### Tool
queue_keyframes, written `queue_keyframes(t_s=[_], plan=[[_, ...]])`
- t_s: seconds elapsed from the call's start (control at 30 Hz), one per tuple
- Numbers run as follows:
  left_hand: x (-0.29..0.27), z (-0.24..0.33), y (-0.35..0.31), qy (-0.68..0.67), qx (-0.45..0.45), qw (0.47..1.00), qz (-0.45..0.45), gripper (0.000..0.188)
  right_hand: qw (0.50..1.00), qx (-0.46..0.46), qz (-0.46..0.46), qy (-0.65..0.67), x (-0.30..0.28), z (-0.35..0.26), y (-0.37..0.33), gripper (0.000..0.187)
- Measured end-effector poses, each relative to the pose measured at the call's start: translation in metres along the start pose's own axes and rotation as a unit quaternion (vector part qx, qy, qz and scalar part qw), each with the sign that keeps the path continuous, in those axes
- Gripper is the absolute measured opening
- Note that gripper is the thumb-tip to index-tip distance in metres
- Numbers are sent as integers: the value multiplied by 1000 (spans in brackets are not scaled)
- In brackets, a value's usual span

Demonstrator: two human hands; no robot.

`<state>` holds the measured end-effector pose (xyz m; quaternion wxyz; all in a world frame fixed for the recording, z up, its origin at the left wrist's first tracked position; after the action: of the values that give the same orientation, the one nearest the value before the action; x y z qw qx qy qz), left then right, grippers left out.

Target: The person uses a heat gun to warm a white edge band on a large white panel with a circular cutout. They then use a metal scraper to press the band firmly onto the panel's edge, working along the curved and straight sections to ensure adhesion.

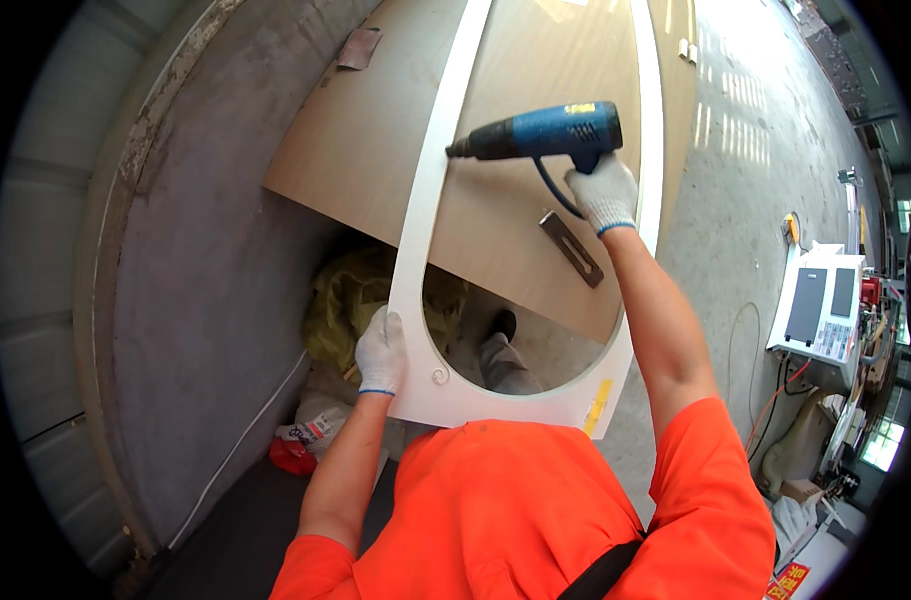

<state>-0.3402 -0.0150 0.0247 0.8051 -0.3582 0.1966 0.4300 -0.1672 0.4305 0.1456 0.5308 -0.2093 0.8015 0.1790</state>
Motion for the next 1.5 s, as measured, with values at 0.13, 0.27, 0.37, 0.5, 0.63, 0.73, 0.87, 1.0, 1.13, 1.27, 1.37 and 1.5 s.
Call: queue_keyframes(t_s=[0.13,0.27,0.37,0.5,0.63,0.73,0.87,1.0,1.13,1.27,1.37,1.5], plan=[[5,-11,4,-11,-43,998,-37,45,998,-52,-10,25,-3,-15,-50,39],[6,-13,5,-31,-39,998,-35,42,994,-94,-15,57,-7,-18,-102,37],[10,-27,11,-76,-41,995,-44,41,986,-141,-37,76,-1,-19,-134,35],[11,-33,16,-88,-42,994,-38,41,971,-202,-100,85,-6,-29,-171,50],[12,-34,19,-65,-42,996,-43,41,953,-264,-132,64,-12,-33,-193,67],[14,-39,19,-79,-47,995,-28,41,953,-271,-114,74,-17,-34,-191,63],[14,-43,21,-84,-47,995,-28,42,984,-157,-57,64,-8,-26,-150,42],[11,-34,17,-62,-45,997,-25,42,997,-49,-29,51,-3,-18,-104,39],[6,-22,13,-51,-42,997,-29,43,999,-18,-9,38,-5,-10,-65,42],[5,-23,13,-41,-23,999,-7,43,1000,14,4,25,-1,-2,-31,47],[6,-23,13,-65,-23,998,-8,43,999,23,18,22,3,6,-12,49],[9,-30,15,-65,-42,997,-20,44,998,53,23,23,7,12,5,51]])
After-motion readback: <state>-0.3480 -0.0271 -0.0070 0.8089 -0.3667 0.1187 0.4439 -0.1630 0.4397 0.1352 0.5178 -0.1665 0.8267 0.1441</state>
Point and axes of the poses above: each hand's wrist, its own y-axis towards the middle knuckle, its own x-axis out of the palm, z = x × y, the point moved 9 cm from there along y, towards the middle knuckle, and after that the axes turned 15 degrees about -x, right-handed, at the moved point
